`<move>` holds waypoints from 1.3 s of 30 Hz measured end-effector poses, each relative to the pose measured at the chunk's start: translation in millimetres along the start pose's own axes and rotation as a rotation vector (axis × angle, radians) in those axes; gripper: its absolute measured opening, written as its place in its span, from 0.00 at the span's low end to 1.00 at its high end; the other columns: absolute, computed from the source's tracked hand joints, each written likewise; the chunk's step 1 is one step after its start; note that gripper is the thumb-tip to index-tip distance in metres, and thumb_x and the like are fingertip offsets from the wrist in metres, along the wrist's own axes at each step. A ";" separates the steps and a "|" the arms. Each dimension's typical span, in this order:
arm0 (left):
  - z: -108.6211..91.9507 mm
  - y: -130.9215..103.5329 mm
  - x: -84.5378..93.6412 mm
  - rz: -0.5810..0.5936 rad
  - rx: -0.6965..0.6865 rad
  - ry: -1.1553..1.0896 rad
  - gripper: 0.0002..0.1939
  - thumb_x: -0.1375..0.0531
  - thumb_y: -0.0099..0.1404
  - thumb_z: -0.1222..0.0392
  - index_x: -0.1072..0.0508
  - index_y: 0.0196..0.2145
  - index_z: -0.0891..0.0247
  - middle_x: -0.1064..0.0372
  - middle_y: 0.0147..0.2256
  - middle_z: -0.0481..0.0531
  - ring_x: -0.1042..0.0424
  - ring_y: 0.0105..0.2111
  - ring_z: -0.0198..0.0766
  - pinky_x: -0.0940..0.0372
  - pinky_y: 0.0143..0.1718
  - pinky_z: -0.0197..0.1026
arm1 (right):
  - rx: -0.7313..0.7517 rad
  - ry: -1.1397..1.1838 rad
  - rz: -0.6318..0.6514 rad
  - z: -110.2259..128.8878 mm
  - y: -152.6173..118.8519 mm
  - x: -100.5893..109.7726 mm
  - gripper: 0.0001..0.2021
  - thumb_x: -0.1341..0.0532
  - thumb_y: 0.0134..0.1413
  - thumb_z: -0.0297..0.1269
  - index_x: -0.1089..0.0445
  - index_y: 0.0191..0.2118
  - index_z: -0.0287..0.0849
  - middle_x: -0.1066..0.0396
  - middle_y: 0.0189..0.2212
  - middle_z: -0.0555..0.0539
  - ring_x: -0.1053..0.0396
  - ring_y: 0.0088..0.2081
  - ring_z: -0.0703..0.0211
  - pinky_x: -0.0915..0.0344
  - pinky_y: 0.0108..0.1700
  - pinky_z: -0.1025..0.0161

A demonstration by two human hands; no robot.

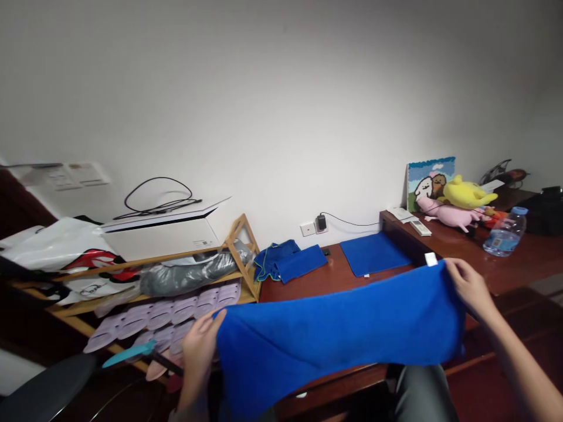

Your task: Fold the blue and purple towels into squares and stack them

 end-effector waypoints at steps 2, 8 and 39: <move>1.2 19.7 -45.4 0.082 -0.052 0.163 0.20 0.34 0.58 0.46 0.20 0.39 0.65 0.17 0.39 0.61 0.18 0.41 0.53 0.23 0.45 0.52 | -0.033 -0.127 0.134 -13.1 17.2 -48.9 0.23 0.48 0.62 0.55 0.25 0.46 0.44 0.20 0.47 0.39 0.24 0.50 0.43 0.30 0.54 0.51; 47.3 -13.8 -129.7 0.146 -0.174 0.383 0.19 0.42 0.64 0.55 0.20 0.47 0.65 0.21 0.51 0.67 0.26 0.58 0.58 0.36 0.63 0.61 | -0.114 -0.371 0.266 -38.4 -15.2 -158.7 0.24 0.51 0.64 0.39 0.27 0.56 0.33 0.26 0.57 0.30 0.28 0.57 0.39 0.34 0.60 0.46; 137.8 -151.2 -259.1 0.722 -0.546 0.995 0.29 0.56 0.79 0.47 0.42 0.73 0.51 0.48 0.74 0.53 0.48 0.73 0.52 0.52 0.72 0.62 | 0.165 -0.679 0.885 -48.5 -192.4 -321.2 0.34 0.61 0.73 0.54 0.54 0.77 0.47 0.58 0.77 0.49 0.63 0.77 0.47 0.63 0.75 0.42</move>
Point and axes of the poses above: each hand's wrist, its own y-axis towards the middle knuckle, its own x-axis out of the back of the hand, z = x × y, the point moved 9 cm from there along y, towards the middle knuckle
